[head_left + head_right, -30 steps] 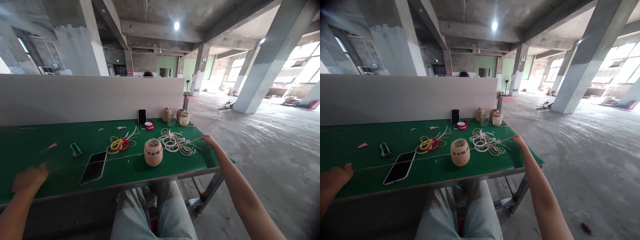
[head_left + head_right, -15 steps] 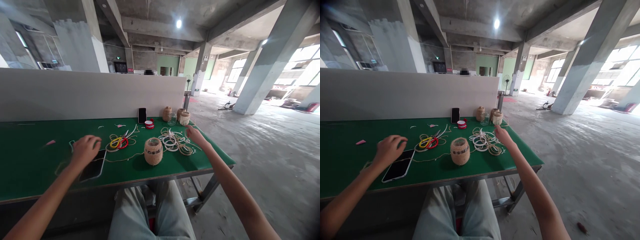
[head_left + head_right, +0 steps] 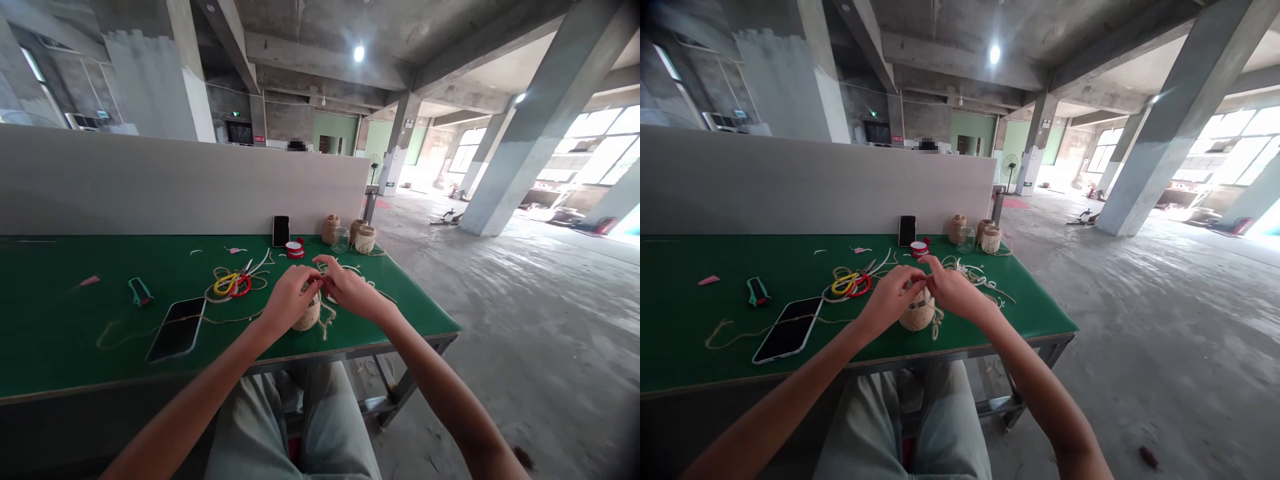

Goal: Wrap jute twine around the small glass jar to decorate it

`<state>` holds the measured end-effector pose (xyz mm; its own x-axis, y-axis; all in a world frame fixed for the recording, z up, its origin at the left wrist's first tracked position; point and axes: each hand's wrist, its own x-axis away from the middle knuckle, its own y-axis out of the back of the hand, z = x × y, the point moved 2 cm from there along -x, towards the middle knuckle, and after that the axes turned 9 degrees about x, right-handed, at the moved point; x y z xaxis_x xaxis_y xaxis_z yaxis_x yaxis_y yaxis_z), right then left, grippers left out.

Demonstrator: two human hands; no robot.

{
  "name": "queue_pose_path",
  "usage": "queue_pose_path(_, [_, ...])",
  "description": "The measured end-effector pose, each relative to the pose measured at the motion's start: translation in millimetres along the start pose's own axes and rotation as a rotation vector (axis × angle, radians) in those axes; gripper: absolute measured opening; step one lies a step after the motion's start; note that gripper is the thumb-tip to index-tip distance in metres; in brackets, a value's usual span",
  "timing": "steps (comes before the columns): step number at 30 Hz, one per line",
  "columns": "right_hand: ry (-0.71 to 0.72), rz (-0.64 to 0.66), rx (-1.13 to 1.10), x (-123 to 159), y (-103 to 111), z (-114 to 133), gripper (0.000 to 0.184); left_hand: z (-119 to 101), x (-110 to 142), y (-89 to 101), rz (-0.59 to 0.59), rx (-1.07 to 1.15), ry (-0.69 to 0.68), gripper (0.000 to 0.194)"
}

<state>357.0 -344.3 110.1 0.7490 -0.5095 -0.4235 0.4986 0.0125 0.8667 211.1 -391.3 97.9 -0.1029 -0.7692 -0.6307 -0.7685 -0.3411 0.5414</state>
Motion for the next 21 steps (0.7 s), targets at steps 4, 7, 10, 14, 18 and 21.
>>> queue_pose_path(4, [-0.073, -0.117, -0.297, 1, -13, -11, 0.036, 8, 3, -2.3, -0.040, 0.230, 0.142, 0.016])
queue_pose_path(7, [-0.105, -0.167, -0.476, 1, -25, -14, 0.028, 11, 4, -5.4, -0.098, 0.445, 0.211, 0.019])
queue_pose_path(10, [-0.130, -0.199, -0.514, 3, -33, -11, 0.022, 9, 3, -7.3, -0.196, 0.503, 0.226, 0.021])
queue_pose_path(14, [-0.169, -0.223, -0.491, 7, -32, -11, 0.024, 17, 0, 4.4, -0.157, 0.444, 0.233, 0.028])
queue_pose_path(18, [-0.279, -0.276, -0.452, 3, -26, -27, 0.026, 80, 4, 42.4, -0.123, -0.143, 0.397, 0.039])
queue_pose_path(21, [-0.344, -0.321, -0.371, -6, -25, -41, 0.026, 146, 13, 68.3, 0.016, -0.461, 0.649, 0.039])
